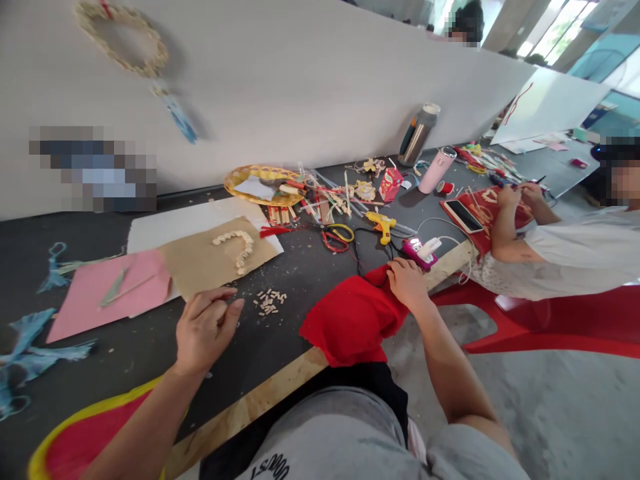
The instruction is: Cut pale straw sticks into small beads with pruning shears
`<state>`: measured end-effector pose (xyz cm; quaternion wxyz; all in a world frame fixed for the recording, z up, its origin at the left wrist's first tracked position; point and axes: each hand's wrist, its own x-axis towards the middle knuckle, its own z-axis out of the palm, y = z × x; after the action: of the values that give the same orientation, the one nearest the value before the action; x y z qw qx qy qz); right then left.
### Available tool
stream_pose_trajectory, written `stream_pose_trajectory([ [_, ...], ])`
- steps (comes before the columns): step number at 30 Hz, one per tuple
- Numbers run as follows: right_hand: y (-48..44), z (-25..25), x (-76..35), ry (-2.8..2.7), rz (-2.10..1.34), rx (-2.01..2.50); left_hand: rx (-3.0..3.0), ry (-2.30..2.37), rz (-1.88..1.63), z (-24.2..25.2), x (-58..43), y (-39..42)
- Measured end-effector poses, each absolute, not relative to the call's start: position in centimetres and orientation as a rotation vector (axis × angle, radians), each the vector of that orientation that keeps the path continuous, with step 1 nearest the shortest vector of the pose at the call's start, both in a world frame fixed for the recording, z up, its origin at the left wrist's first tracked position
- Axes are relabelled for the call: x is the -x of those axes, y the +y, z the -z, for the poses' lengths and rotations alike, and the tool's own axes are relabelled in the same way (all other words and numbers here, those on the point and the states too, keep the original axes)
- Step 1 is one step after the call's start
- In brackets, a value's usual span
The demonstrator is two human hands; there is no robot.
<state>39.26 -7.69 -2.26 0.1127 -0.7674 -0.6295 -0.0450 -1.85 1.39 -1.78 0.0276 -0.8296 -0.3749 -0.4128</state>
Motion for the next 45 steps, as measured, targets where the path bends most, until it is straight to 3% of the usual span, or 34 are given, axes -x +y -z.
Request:
stream_pose_trajectory([
  [6, -8.9, 0.9, -41.2, -1.668, 0.147, 2.046, 2.566, -1.172, 1.276, 1.8, 2.1, 1.4],
  [14, -11.3, -0.2, -44.9, -1.342, 0.297, 2.245, 2.62, -1.113, 1.245, 1.7, 1.8, 1.3],
  [32, -11.1, 1.3, -39.0, -1.807, -0.035, 2.2, 2.65, -1.119, 1.231, 1.8, 1.7, 1.3],
  [39, -5.4, -1.1, -40.3, -1.543, 0.086, 2.265, 2.669, -1.162, 1.23, 1.6, 1.7, 1.2],
  [45, 1.8, -1.1, -39.7, -1.325, -0.181, 2.549, 2.637, -1.214, 1.224, 1.7, 2.0, 1.5],
])
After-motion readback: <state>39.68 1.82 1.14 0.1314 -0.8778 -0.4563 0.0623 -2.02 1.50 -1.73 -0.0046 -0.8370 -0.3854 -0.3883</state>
